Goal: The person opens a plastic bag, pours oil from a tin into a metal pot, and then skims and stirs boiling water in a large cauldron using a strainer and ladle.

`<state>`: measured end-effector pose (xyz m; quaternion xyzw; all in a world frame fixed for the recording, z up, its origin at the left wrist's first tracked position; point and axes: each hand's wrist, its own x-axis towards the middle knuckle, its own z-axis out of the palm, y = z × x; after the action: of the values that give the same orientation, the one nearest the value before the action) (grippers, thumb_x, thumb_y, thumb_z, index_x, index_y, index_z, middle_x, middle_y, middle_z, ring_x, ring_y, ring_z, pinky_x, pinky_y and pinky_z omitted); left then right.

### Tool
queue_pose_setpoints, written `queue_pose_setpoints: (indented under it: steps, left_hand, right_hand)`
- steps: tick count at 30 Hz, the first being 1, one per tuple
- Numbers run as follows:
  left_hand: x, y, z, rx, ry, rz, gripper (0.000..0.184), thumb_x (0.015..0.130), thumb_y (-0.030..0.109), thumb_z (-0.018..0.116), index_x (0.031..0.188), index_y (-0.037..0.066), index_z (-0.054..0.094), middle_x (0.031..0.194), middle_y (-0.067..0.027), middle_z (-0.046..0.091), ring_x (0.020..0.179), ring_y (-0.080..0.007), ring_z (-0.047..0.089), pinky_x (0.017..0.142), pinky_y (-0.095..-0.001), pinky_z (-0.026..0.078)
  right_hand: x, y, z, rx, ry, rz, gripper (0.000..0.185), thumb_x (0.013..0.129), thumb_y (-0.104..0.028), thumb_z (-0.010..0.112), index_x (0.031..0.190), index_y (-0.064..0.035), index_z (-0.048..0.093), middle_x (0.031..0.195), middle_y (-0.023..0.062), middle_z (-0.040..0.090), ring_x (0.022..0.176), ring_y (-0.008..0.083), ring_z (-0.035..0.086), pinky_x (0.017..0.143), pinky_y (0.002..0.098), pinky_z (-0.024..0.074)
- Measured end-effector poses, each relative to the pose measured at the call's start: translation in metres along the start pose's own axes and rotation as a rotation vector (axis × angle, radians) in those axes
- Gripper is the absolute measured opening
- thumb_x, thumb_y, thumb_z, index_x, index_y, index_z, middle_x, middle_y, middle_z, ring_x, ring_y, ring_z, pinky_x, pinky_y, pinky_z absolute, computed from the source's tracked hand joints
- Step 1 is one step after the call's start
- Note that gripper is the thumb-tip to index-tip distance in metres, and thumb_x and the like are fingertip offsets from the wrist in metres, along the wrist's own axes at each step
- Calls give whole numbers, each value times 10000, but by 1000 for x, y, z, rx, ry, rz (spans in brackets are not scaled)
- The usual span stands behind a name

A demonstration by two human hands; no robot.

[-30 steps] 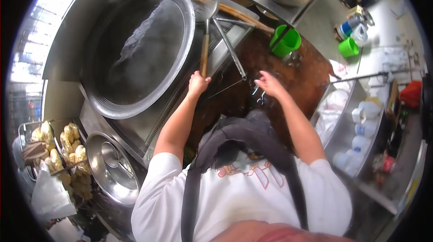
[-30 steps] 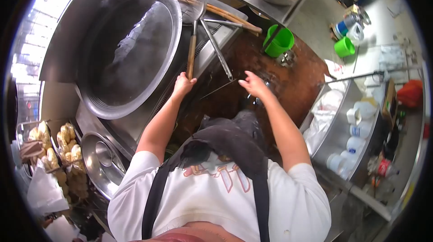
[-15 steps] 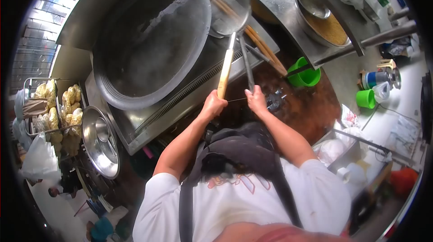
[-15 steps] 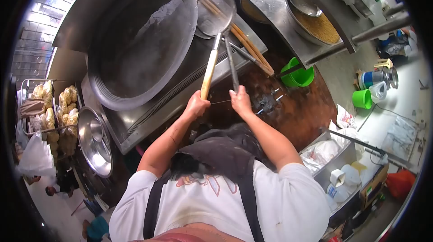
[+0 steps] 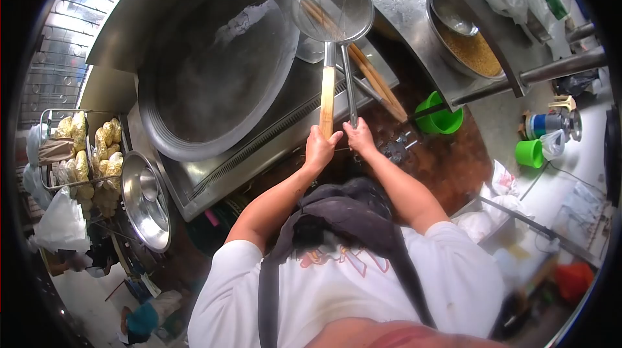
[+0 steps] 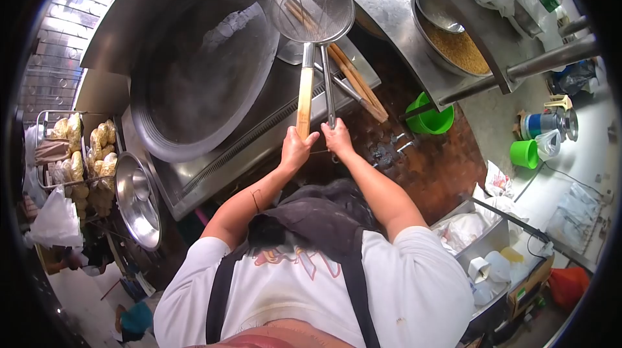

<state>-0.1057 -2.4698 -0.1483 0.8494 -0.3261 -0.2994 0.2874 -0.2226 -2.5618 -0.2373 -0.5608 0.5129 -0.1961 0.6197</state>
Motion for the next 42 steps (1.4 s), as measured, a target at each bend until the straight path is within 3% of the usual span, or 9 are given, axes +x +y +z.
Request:
queue_pose_setpoints:
  steps: [4,5,10,16,17,22,27,32,42]
  left_hand:
    - [11,-15,36,-99,-39,-57,556,871,407,734,1020,-59,469,948,-311,654,905,-451,658,785,-494,508]
    - [12,-16,45,-146,-70,-89,548,885,403,719,1034,-57,462,949,-309,655,908,-448,661,787,-494,509]
    - [30,-66,97,-80,-275,-227,542,957,404,611,1163,-64,431,964,-297,653,854,-398,688,690,-470,542]
    - [39,-65,86,-149,-507,-294,508,980,373,605,1267,-16,450,1004,-149,673,793,-284,697,636,-407,592]
    - [39,-59,84,-177,-490,-285,500,975,360,621,1268,-10,458,1028,-148,673,820,-288,702,653,-416,602]
    - [53,-53,102,-207,-507,-314,501,944,300,686,1288,24,449,1161,-158,641,961,-287,698,703,-448,617]
    - [51,-40,95,-297,-499,-340,522,922,274,716,1265,0,433,1153,-170,635,971,-288,693,700,-434,617]
    - [54,-53,104,-330,-435,-299,537,902,271,736,1231,-27,433,1118,-189,634,954,-287,687,687,-403,600]
    - [58,-49,91,-486,-422,-332,564,875,222,744,1298,-9,451,1068,-137,650,920,-212,670,708,-362,578]
  right_hand:
    - [23,58,12,-177,120,-278,296,930,-301,679,968,-44,539,677,97,628,506,216,627,463,355,503]
    - [20,29,-3,-85,-148,210,370,936,-346,661,1051,-6,568,818,184,673,783,331,700,693,413,554]
    - [41,28,-43,-778,-520,-117,396,941,-341,601,1124,8,641,1069,287,666,1024,434,643,881,446,518]
    - [43,-62,-120,-830,368,-550,428,892,-235,655,1259,-31,572,1243,215,583,1172,394,560,920,478,498]
    - [58,-41,-126,-901,290,-414,686,900,-361,669,1452,-65,390,1376,202,470,1276,420,467,975,515,464]
    - [48,-30,-101,-1008,30,-88,904,902,-543,628,1557,-84,206,1492,280,346,1360,441,392,1060,605,374]
    - [36,-29,-104,-1070,362,-622,768,895,-440,664,1459,-8,374,1437,284,426,1334,420,433,1035,533,413]
    - [5,1,-70,-618,-120,-99,699,876,-432,683,1316,63,459,1277,303,572,1157,433,588,956,438,489]
    - [16,74,-26,-202,-173,122,588,928,-525,645,1146,14,561,1056,193,686,1001,270,665,882,369,514]
